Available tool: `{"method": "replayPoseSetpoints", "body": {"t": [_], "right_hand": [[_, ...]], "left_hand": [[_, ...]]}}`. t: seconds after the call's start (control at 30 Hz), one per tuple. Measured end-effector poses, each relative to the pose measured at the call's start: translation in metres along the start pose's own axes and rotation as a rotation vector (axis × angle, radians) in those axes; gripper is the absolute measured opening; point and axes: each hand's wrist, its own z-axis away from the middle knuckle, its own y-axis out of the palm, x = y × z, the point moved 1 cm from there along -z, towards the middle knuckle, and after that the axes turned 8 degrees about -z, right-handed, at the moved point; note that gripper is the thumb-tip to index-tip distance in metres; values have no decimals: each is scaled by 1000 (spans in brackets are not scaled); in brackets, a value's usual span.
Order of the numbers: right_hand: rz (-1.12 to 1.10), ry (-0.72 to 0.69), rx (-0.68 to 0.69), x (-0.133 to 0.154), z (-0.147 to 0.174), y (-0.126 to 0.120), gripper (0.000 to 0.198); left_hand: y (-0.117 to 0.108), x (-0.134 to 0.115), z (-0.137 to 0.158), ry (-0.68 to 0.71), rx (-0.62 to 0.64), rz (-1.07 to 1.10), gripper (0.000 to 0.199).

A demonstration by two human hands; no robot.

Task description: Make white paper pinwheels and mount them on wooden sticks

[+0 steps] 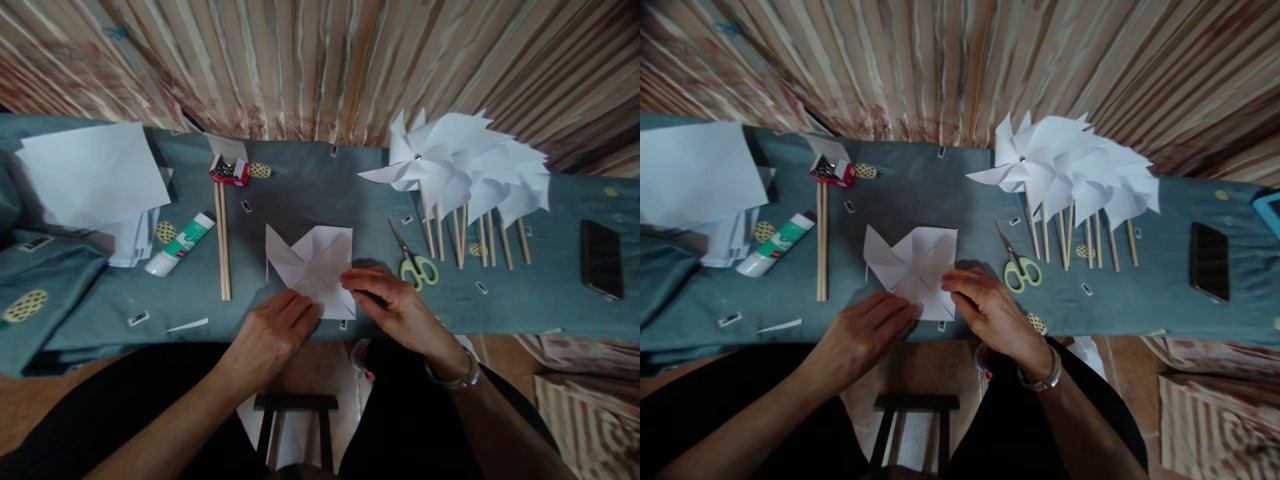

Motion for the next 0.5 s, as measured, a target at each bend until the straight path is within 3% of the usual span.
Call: {"method": "replayPoseSetpoints", "body": {"t": [0.17, 0.37, 0.5], "right_hand": [[-76, 12, 5, -1, -2, 2, 32], [-265, 101, -60, 2, -10, 9, 8], [-308, 123, -127, 1, -18, 19, 4]], "left_hand": [[-2, 0, 2, -48, -9, 56, 11], [-1, 2, 2, -126, -25, 141, 12], [-1, 2, 3, -149, -48, 161, 11]]}}
